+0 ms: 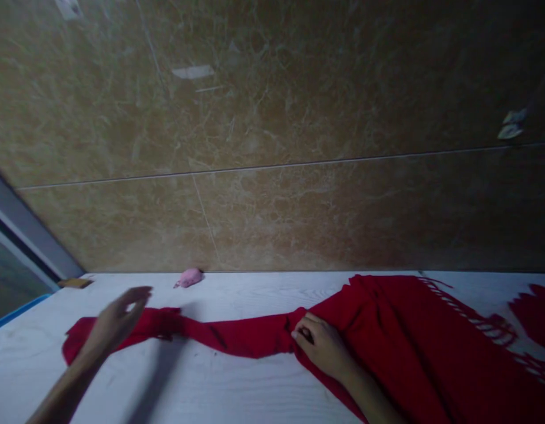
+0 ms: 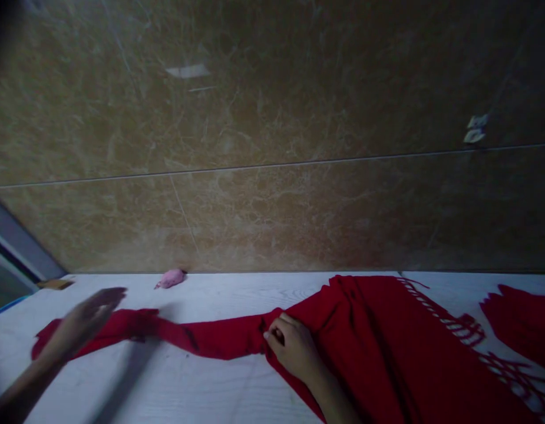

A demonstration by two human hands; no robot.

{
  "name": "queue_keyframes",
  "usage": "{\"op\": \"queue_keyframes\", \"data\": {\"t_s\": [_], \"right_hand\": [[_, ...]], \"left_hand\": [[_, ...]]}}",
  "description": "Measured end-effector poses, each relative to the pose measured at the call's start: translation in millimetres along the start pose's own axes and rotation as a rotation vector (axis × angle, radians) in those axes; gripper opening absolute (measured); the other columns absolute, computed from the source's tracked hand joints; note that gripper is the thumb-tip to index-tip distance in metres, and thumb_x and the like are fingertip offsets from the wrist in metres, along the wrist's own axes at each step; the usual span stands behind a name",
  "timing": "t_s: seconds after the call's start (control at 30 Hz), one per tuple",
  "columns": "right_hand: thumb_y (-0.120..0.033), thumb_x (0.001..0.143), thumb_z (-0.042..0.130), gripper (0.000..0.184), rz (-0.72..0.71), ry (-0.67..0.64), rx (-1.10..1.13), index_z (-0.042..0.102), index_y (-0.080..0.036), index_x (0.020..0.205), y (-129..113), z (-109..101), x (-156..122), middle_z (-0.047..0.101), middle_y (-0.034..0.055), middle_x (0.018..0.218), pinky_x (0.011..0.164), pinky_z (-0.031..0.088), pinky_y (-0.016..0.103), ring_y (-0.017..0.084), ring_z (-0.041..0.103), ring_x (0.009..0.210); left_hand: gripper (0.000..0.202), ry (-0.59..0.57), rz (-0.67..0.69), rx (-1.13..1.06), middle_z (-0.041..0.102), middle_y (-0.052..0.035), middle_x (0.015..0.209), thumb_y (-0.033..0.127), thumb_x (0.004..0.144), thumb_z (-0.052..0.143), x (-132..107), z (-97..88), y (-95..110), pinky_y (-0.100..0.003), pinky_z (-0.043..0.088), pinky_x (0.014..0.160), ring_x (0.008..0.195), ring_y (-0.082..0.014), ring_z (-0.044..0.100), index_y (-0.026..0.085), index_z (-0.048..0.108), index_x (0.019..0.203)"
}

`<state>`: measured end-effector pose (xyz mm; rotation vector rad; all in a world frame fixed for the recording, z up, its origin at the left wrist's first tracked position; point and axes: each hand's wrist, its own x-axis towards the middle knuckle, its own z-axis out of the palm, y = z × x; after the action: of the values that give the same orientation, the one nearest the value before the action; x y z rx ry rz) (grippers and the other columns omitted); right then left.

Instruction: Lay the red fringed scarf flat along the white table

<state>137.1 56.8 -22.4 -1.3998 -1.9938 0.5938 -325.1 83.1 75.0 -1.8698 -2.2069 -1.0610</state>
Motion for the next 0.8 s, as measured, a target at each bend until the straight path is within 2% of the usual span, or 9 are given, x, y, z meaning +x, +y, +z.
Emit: {"op": "queue_keyframes", "data": {"t_s": [0.07,0.13,0.23,0.33,0.47,0.53,0.63,0.7,0.8], "right_hand": [[-0.027,0.090,0.067,0.008,0.036,-0.043,-0.039,0.067,-0.022,0.083,-9,-4,-4,0.066,0.0004,0.091,0.082,0.044,0.030,0.016,0.061,0.085],[-0.030,0.087,0.072,0.007,0.057,-0.079,-0.058,0.069,-0.024,0.090,-19,-6,-11,0.067,0.0001,0.098,0.092,0.043,0.035,0.018,0.062,0.095],[-0.032,0.087,0.074,0.013,0.073,-0.090,-0.059,0.069,-0.024,0.096,-30,-2,-24,0.068,0.0014,0.108,0.097,0.041,0.039,0.022,0.060,0.106],[-0.026,0.087,0.075,0.011,0.060,-0.057,-0.058,0.070,-0.024,0.097,-37,9,-36,0.069,0.0015,0.109,0.104,0.039,0.040,0.022,0.060,0.109],[-0.019,0.094,0.065,0.011,-0.002,-0.030,-0.085,0.072,-0.026,0.098,-45,17,-47,0.071,-0.0017,0.107,0.120,0.026,0.041,0.018,0.062,0.109],[-0.020,0.095,0.063,0.011,-0.017,-0.059,-0.118,0.072,-0.025,0.100,-49,19,-51,0.073,-0.0011,0.109,0.116,0.034,0.036,0.017,0.063,0.109],[-0.027,0.094,0.067,0.010,-0.127,-0.150,-0.157,0.073,-0.025,0.102,-46,30,-57,0.075,-0.0016,0.119,0.110,0.042,0.030,0.016,0.065,0.112],[-0.035,0.094,0.070,0.013,-0.279,-0.184,-0.178,0.073,-0.028,0.104,-36,49,-61,0.075,-0.0034,0.124,0.115,0.040,0.030,0.015,0.066,0.116],[-0.045,0.094,0.067,0.017,-0.519,-0.166,-0.214,0.073,-0.029,0.098,-10,94,-69,0.080,-0.0067,0.109,0.116,0.042,0.028,0.013,0.071,0.110]], "left_hand": [[0.045,-0.275,0.119,-0.180,0.079,-0.0080,0.097,0.058,0.081,0.051,-23,41.9,50,-0.034,0.059,0.080,0.091,-0.0271,0.073,0.020,0.072,0.094],[0.040,-0.455,0.260,-0.276,0.078,-0.0081,0.099,0.053,0.086,0.050,-46,80.4,101,-0.035,0.057,0.084,0.092,-0.0255,0.072,0.022,0.074,0.095],[0.038,-0.579,0.387,-0.282,0.077,-0.0092,0.097,0.044,0.093,0.045,-72,121.0,164,-0.034,0.053,0.088,0.092,-0.0237,0.071,0.022,0.076,0.096],[0.036,-0.686,0.403,-0.096,0.077,-0.0119,0.099,0.046,0.094,0.051,-81,141.0,201,-0.036,0.051,0.084,0.092,-0.0270,0.071,0.020,0.077,0.094],[0.020,-0.784,0.432,0.016,0.078,-0.0104,0.096,0.036,0.086,0.061,-75,150.8,215,-0.035,0.048,0.080,0.091,-0.0283,0.071,0.021,0.074,0.091],[0.022,-0.783,0.407,-0.113,0.077,-0.0083,0.090,0.036,0.088,0.054,-64,152.9,212,-0.032,0.047,0.075,0.085,-0.0249,0.070,0.021,0.070,0.088],[0.034,-0.720,0.337,-0.365,0.072,-0.0056,0.076,0.050,0.090,0.046,-39,154.3,202,-0.030,0.046,0.066,0.070,-0.0210,0.064,0.020,0.063,0.086],[0.043,-0.673,0.282,-0.472,0.067,-0.0027,0.069,0.061,0.086,0.047,-18,154.4,195,-0.029,0.045,0.060,0.063,-0.0192,0.059,0.020,0.059,0.086],[0.050,-0.648,0.259,-0.493,0.066,-0.0007,0.067,0.068,0.081,0.049,16,154.0,189,-0.027,0.043,0.056,0.059,-0.0179,0.057,0.020,0.059,0.088]]}}
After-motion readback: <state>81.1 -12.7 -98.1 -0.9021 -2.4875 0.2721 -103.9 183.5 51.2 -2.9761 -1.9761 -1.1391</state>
